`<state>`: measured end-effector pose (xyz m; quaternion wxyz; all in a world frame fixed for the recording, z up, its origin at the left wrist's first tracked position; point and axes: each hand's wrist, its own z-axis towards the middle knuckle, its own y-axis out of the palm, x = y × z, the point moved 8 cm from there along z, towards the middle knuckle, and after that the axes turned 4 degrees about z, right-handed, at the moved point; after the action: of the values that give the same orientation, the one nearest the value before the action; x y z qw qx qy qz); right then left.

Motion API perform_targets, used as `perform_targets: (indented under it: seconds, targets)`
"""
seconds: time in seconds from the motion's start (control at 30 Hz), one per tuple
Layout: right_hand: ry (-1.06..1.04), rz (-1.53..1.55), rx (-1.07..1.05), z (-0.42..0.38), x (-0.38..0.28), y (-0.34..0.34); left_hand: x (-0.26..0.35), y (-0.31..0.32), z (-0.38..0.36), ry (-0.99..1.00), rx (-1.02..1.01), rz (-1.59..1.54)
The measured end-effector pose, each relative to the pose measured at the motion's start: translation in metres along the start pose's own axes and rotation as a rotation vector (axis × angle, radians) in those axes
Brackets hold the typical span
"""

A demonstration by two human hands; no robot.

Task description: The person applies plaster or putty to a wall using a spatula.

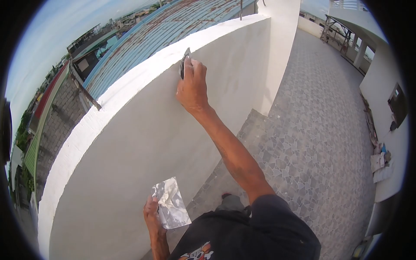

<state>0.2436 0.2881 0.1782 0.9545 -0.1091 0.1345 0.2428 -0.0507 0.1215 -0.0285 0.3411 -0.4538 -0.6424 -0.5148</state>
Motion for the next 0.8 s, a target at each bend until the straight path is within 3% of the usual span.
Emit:
perform_targets:
  seconds: [0.03,0.13,0.23,0.33,0.43,0.63,0.8]
  targets:
    - [-0.054,0.018,-0.022,-0.002,-0.006,-0.003,0.002,0.002,-0.001,-0.004,-0.001,0.0]
    - [0.041,0.143,0.039,-0.004,0.013,-0.023,0.003,0.002,-0.001,-0.009,-0.008,0.0]
    - [0.338,0.082,0.042,-0.001,0.056,-0.026,0.002,0.001,-0.001,0.0,-0.017,0.006]
    - [0.494,0.103,-0.131,0.005,0.076,-0.012,-0.001,-0.002,0.001,0.027,-0.008,0.004]
    - [0.225,0.039,0.005,0.005,0.053,-0.011,0.0,0.001,-0.002,0.026,-0.001,-0.018]
    - [-0.013,0.177,-0.052,-0.009,0.022,-0.025,0.005,0.003,-0.003,0.019,-0.009,0.014]
    - [0.138,0.123,0.016,-0.001,0.062,-0.03,0.0,-0.003,0.0,0.012,-0.039,0.019]
